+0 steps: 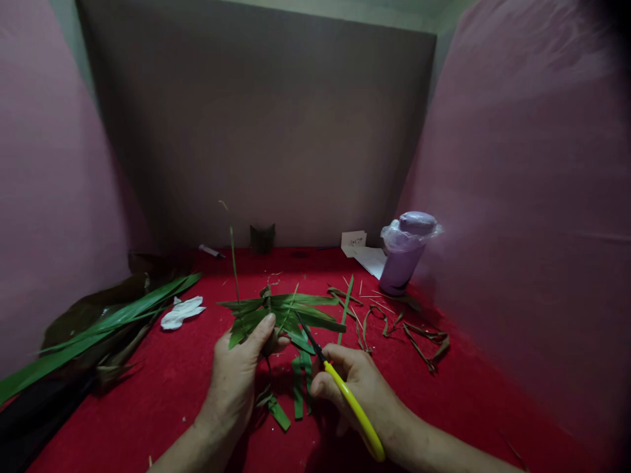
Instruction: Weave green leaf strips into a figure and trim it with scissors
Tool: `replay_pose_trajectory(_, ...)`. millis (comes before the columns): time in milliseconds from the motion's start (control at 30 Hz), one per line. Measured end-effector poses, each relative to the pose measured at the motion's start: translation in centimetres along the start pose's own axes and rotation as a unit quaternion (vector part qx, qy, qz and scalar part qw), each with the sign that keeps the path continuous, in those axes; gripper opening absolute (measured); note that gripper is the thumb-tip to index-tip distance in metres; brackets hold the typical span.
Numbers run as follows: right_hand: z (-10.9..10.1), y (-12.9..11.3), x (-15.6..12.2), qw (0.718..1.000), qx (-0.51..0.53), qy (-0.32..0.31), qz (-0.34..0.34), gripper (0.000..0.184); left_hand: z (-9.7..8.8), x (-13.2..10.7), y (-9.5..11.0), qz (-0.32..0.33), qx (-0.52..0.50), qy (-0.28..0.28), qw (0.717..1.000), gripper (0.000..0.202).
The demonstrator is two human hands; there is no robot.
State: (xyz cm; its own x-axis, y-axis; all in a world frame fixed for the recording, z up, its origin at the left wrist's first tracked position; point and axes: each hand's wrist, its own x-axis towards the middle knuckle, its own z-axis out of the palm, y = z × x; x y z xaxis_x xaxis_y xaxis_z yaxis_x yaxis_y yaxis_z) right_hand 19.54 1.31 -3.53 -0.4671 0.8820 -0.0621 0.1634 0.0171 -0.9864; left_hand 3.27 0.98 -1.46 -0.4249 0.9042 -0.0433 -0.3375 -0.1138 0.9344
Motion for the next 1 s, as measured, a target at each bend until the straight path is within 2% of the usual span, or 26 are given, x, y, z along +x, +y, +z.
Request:
replay_pose_trajectory(700, 0.22, 0.11, 0.17, 1.0, -0.011, 0.023, 0.016, 0.018, -0.11, 0.01, -0.17, -0.006, -0.012, -0.001, 1.0, 0.017)
replay_pose_trajectory(1000, 0.07, -0.28, -0.1, 0.99, -0.114, 0.065, -0.059, 0.015, 0.1, 0.1, -0.04, -0.01, -0.037, -0.009, 0.999, 0.017)
